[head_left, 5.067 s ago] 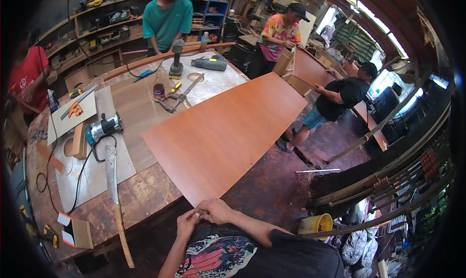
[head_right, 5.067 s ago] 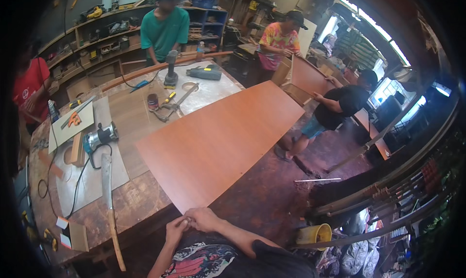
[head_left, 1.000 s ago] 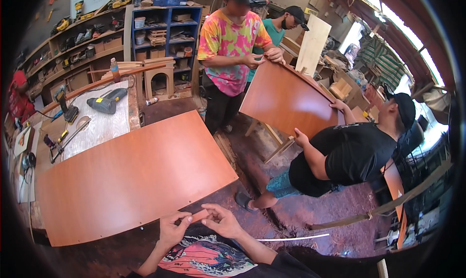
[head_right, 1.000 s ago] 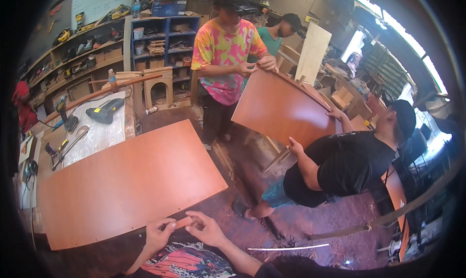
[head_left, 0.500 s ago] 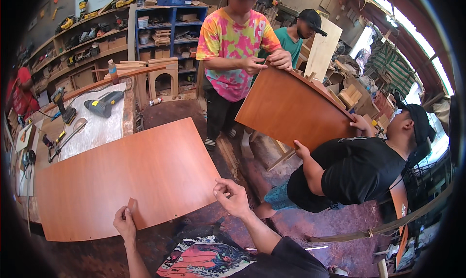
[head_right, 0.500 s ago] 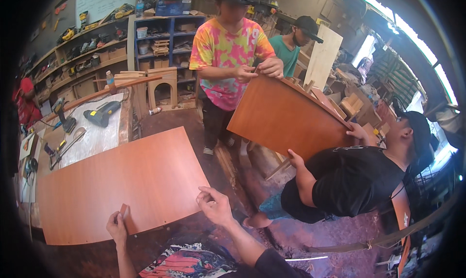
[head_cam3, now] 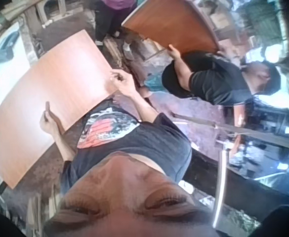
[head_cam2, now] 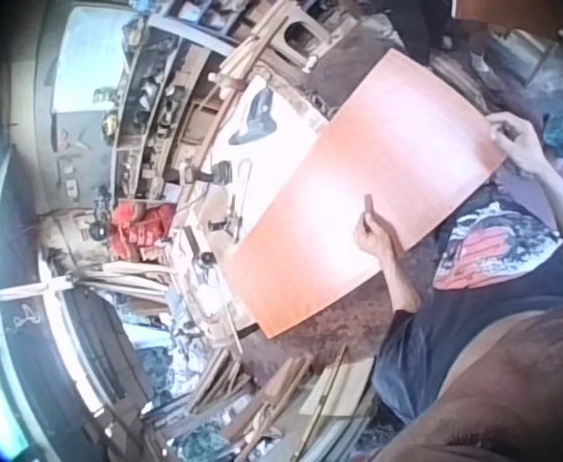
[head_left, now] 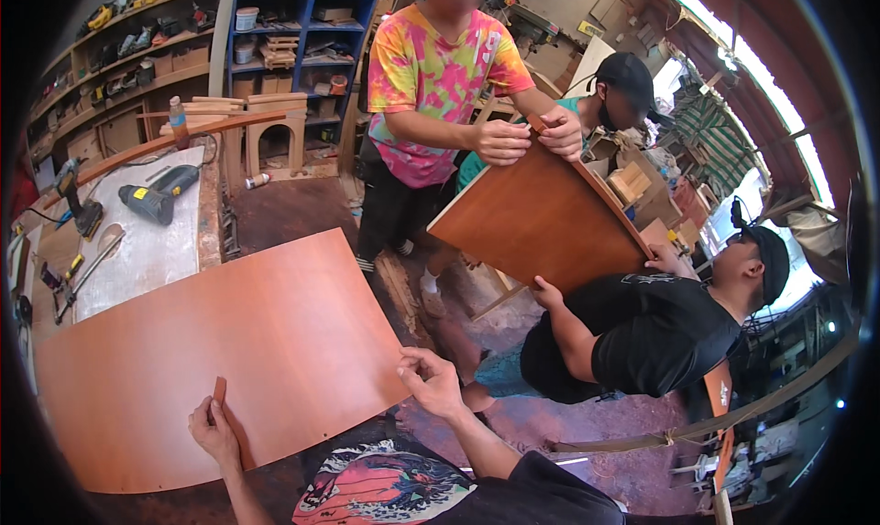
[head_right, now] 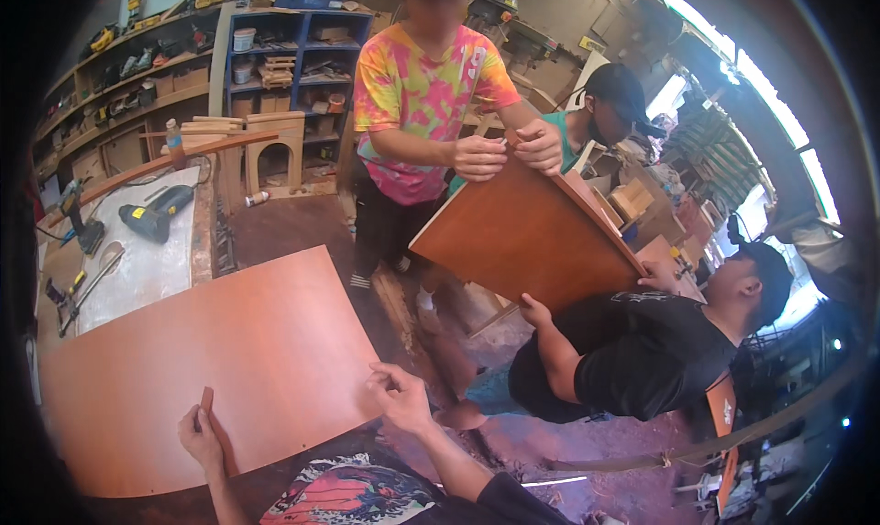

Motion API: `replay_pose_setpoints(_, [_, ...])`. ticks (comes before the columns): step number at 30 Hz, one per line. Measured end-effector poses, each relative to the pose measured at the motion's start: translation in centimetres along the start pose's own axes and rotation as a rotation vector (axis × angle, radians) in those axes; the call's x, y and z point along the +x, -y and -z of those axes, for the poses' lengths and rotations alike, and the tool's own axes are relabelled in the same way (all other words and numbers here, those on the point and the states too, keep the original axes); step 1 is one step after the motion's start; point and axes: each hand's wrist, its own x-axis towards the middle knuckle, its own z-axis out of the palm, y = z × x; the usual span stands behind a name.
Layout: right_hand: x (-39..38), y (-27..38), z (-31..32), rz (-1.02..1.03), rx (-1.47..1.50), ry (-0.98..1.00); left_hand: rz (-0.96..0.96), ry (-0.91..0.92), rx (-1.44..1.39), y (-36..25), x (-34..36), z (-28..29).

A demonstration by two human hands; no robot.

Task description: The person applies edge banding to a wooden panel by trimming a wood strip with scissors, applying adhesive from a bottle to the edge, heating it with a heat gun, and pressing the strip into place by hand.

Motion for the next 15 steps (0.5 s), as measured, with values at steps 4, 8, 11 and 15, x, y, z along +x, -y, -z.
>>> replay_pose_setpoints(4, [0.6,0.8,-0.4,-0.035,-0.019,0.033,0.010,0.004,0.016,0.2,-0.2,-0.1])
replay_pose_setpoints(8, [1.4,0.5,-0.7,0.002,-0.088,0.037,0.011,0.007,-0.006,-0.1,-0.1,0.2])
replay_pose_setpoints(11, [1.8,0.6,-0.7,-0.019,-0.128,0.041,0.003,0.009,0.004,0.0,-0.1,0.2])
replay_pose_setpoints(15, [2.2,1.0,-0.7,0.026,-0.153,0.040,-0.005,0.010,-0.006,-0.4,0.0,0.3])
